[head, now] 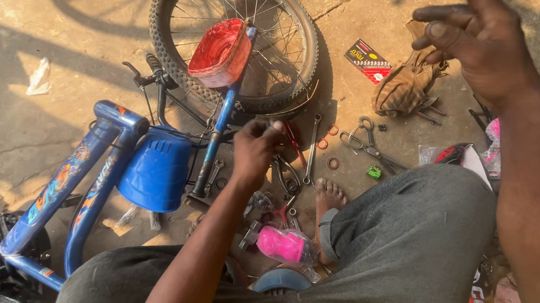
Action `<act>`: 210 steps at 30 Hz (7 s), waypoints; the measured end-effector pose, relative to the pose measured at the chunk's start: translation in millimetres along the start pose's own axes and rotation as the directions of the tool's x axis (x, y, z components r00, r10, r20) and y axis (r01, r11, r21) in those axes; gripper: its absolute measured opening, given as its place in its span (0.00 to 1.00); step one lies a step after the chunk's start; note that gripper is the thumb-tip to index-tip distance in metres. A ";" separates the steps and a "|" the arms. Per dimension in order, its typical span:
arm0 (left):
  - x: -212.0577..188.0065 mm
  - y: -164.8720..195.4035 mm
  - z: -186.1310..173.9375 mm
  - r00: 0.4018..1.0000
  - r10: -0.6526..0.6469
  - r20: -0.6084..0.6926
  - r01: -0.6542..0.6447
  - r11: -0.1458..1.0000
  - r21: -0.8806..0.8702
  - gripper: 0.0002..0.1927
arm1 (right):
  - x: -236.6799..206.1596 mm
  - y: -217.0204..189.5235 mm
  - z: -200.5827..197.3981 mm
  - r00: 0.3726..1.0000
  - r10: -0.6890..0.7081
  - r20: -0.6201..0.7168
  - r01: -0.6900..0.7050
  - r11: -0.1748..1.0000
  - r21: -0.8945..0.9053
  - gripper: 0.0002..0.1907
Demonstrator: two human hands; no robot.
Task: The person applies red grease to a bicycle bearing using a small brush, then wipes the bearing with a cloth. They open a small package of ball bearings and use scissors to cut the packaging before handling the bearings.
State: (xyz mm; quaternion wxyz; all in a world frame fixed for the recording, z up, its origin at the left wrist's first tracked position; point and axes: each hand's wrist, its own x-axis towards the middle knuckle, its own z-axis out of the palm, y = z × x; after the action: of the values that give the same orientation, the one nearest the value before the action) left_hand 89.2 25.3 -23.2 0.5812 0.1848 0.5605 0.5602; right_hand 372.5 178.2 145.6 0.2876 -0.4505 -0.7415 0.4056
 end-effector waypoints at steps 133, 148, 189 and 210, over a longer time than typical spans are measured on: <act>-12.7 25.5 4.3 0.917 0.362 -0.168 -0.333 0.926 0.175 0.17 | -69.8 2.2 266.6 0.971 -0.219 0.099 0.160 0.896 0.414 0.42; 21.2 95.9 -18.2 0.876 0.480 -0.057 -0.477 0.839 -0.261 0.13 | -80.7 -55.2 222.0 0.852 -0.382 -0.358 0.335 0.924 -0.186 0.13; -79.7 169.8 -118.0 0.754 0.653 0.070 -0.429 0.409 0.805 0.06 | -121.4 238.6 183.9 0.714 0.695 -0.087 -0.504 0.423 -0.753 0.20; -41.8 47.6 43.8 0.530 0.550 0.646 -0.844 0.420 0.335 0.30 | -104.5 26.1 129.5 0.986 0.136 -0.099 -0.037 0.748 0.663 0.24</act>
State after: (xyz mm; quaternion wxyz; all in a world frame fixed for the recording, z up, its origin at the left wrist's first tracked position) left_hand 116.4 22.1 48.8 0.2979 0.7062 0.4268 0.4800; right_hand 326.1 46.6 51.3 0.4602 -0.3816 -0.5072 0.6208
